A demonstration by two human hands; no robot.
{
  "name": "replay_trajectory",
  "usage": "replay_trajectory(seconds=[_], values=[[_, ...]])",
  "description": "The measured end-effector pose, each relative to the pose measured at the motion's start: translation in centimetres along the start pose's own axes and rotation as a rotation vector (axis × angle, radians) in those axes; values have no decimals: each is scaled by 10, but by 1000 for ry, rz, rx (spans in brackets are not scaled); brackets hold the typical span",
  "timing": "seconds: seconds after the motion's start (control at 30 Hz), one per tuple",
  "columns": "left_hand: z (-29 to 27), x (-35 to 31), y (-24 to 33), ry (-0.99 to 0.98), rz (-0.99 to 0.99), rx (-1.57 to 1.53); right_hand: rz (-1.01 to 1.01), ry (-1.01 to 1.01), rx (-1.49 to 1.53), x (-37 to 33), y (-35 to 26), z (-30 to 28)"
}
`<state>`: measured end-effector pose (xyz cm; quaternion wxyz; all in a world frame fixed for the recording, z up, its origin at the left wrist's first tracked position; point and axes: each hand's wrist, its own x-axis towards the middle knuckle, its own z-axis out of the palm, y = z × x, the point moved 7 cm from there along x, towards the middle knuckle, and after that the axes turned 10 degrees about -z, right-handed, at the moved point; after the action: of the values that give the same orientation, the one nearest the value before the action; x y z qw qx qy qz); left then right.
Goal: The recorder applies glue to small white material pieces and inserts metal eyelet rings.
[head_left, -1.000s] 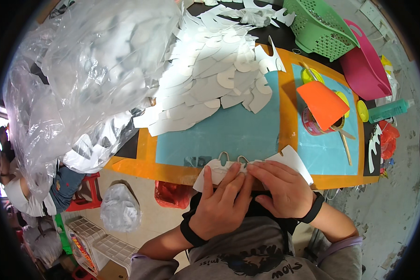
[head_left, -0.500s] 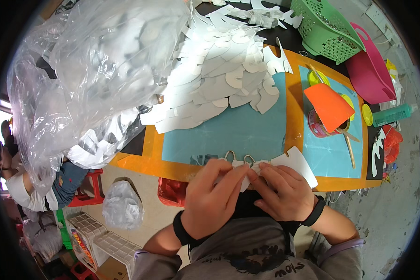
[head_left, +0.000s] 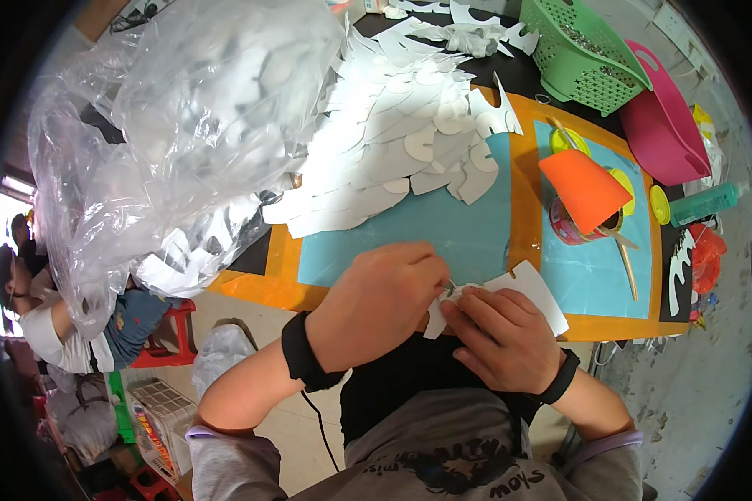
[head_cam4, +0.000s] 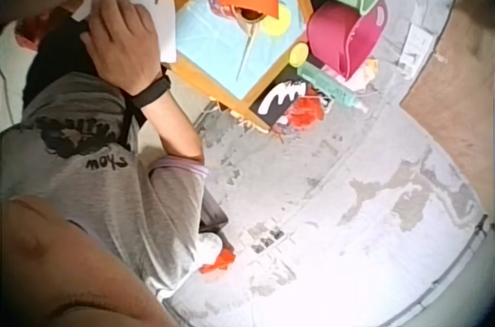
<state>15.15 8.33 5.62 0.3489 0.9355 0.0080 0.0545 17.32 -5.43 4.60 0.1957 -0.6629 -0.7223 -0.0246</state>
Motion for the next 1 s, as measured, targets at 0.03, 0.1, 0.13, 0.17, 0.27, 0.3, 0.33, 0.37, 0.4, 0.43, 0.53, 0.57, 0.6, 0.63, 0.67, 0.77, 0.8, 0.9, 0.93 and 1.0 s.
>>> replay_trajectory(seconds=[0.03, 0.1, 0.13, 0.17, 0.27, 0.3, 0.33, 0.37, 0.4, 0.43, 0.53, 0.57, 0.6, 0.63, 0.67, 0.77, 0.8, 0.9, 0.93, 1.0], values=[[-1, 1, -4, 7, -50, -34, 2, 4, 8, -1, 1, 0], [-8, 8, -10, 18, -82, -85, 0, 3, 15, 0, 2, 0], [-13, 12, -13, 31, -116, -139, -3, -3, 21, 0, 2, 0], [-14, 15, -12, 30, -114, -138, -2, -1, 20, 0, 1, -1], [-4, 23, -9, -135, -98, -60, -14, 1, 31, -1, 1, -1], [0, 25, -7, -168, -39, -21, -14, 5, 48, -2, 2, 1], [4, 27, -5, -202, 21, 19, -13, 9, 64, -3, 2, 1], [6, 30, -7, -203, 21, 20, -13, 11, 65, -3, 2, 1], [10, 32, -6, -239, 69, 16, -19, 5, 63, -3, 2, 2], [13, 34, -4, -275, 117, 11, -26, -1, 62, -3, 2, 2], [18, 38, 0, -391, 134, 50, -44, -5, 47, -2, 1, 1], [18, 40, -3, -391, 131, 52, -46, -4, 49, -2, 1, 1], [20, 42, -4, -411, 161, 32, -51, -15, 35, -2, 1, 1], [21, 42, -3, -430, 190, 12, -57, -27, 22, -1, 1, 1], [22, 41, -2, -429, 188, 12, -60, -27, 23, -1, 1, 1], [10, 39, 6, -181, 159, -12, -52, -14, 4, -2, 1, -1], [15, 32, 7, -213, 178, 132, -44, -3, 13, -2, 1, -1], [12, 30, 3, -271, 192, 133, -34, 3, 29, 0, 1, -2], [8, 31, 2, -296, 188, -10, -29, 0, 35, 0, 2, -2], [2, 28, 5, -284, 188, -15, -25, 0, 43, 1, 1, -4]])
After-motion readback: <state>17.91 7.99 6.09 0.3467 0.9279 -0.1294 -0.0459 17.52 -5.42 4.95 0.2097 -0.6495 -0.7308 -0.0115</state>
